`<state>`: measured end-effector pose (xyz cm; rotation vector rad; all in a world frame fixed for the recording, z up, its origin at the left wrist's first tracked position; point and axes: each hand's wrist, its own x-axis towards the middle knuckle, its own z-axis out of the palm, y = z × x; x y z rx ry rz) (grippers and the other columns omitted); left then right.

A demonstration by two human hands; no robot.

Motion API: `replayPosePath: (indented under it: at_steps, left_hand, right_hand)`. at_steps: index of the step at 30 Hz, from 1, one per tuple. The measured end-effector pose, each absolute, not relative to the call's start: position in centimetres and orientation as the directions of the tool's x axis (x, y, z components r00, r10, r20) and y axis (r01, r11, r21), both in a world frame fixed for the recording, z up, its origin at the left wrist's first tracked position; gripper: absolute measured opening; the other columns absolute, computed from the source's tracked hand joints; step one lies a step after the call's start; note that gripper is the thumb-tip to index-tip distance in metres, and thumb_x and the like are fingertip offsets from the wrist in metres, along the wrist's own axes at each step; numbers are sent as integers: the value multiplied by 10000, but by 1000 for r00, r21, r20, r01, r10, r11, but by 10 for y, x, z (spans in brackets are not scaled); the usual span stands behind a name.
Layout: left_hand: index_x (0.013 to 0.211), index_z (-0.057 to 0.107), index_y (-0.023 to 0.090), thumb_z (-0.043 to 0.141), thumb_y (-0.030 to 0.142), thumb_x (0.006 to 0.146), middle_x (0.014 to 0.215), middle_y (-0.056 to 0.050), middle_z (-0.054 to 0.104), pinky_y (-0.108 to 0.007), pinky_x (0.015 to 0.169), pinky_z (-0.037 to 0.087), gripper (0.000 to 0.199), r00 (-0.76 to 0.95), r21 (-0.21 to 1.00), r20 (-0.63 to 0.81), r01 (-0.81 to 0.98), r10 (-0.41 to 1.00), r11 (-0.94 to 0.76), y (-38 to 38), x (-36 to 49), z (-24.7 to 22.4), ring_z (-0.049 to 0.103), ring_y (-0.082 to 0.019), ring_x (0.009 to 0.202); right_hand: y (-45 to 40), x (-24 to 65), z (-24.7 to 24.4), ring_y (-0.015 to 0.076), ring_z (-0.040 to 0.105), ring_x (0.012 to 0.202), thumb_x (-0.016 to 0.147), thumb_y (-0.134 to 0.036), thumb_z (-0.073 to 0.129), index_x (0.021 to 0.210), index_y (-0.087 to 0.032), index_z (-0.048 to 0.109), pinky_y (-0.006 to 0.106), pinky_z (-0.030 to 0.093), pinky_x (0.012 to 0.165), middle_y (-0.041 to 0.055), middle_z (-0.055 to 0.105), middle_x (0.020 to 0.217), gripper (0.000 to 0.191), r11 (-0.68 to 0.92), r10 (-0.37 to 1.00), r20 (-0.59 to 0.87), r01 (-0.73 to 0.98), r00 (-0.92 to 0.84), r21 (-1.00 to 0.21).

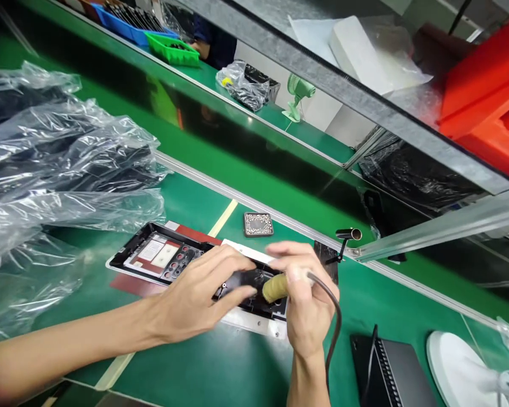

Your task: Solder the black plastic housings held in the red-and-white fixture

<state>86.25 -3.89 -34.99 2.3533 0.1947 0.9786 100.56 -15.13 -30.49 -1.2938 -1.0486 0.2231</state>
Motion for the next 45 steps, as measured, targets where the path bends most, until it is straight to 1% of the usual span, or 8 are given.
replayPosePath:
  at_steps: [3, 5, 8, 12, 16, 24, 34, 45]
  left_hand:
    - [1064, 584, 128, 579, 91, 939, 909, -67, 674, -375, 727, 470, 131, 660, 359, 711, -42, 244, -933, -29, 850, -379, 584, -214, 827]
    - [1057, 592, 115, 596, 69, 919, 881, -68, 671, -370, 697, 448, 146, 663, 278, 719, 2, 209, -961, -23, 843, -393, 584, -217, 807]
    - [1040, 602, 105, 608, 75, 914, 832, -66, 650, -357, 651, 415, 129, 663, 216, 724, 47, 192, -975, -17, 836, -405, 575, -215, 771]
    - [1020, 601, 116, 607, 116, 935, 819, -56, 638, -360, 645, 393, 85, 681, 261, 694, 66, 235, -963, -17, 833, -410, 545, -208, 744]
    - [1005, 603, 122, 594, 123, 947, 833, -60, 639, -367, 665, 403, 59, 680, 328, 679, 59, 279, -943, -17, 832, -413, 536, -212, 757]
    - [986, 621, 130, 572, 129, 962, 852, -63, 620, -372, 683, 409, 55, 725, 380, 624, 46, 293, -924, -18, 831, -416, 527, -219, 786]
    - [970, 635, 146, 521, 94, 957, 868, -57, 583, -376, 697, 404, 126, 784, 389, 545, 78, 298, -918, -19, 832, -422, 479, -216, 792]
    - [954, 633, 155, 512, 80, 946, 885, -56, 584, -390, 718, 419, 142, 811, 408, 505, 77, 295, -910, -19, 832, -421, 477, -221, 815]
  right_hand:
    - [-148, 995, -309, 135, 570, 546, 959, -231, 514, 838, -206, 664, 299, 498, 518, -17, 594, 614, 194, 407, 692, 431, 180, 579, -895]
    - [-143, 988, -310, 99, 439, 443, 962, -235, 505, 785, -201, 610, 237, 416, 422, -59, 463, 514, 208, 440, 654, 419, 134, 630, -888]
    - [-137, 983, -310, 78, 337, 392, 961, -249, 482, 685, -202, 531, 202, 358, 360, -77, 380, 475, 284, 455, 595, 391, 106, 702, -884]
    - [-137, 987, -308, 75, 291, 352, 959, -306, 455, 634, -209, 487, 191, 343, 316, -84, 341, 437, 341, 447, 589, 378, 103, 714, -889]
    - [-140, 992, -309, 70, 303, 334, 955, -314, 420, 614, -204, 480, 183, 355, 302, -82, 339, 431, 364, 458, 599, 408, 123, 689, -880]
    - [-142, 993, -311, 70, 314, 328, 971, -344, 360, 636, -205, 480, 186, 376, 299, -80, 331, 441, 382, 472, 618, 442, 143, 650, -870]
    - [-146, 990, -310, 71, 323, 330, 928, -265, 264, 653, -199, 506, 198, 385, 313, -73, 331, 457, 372, 498, 598, 506, 207, 621, -842]
    - [-145, 986, -309, 73, 328, 343, 931, -283, 327, 665, -203, 514, 197, 376, 312, -74, 324, 467, 335, 483, 611, 497, 208, 616, -851]
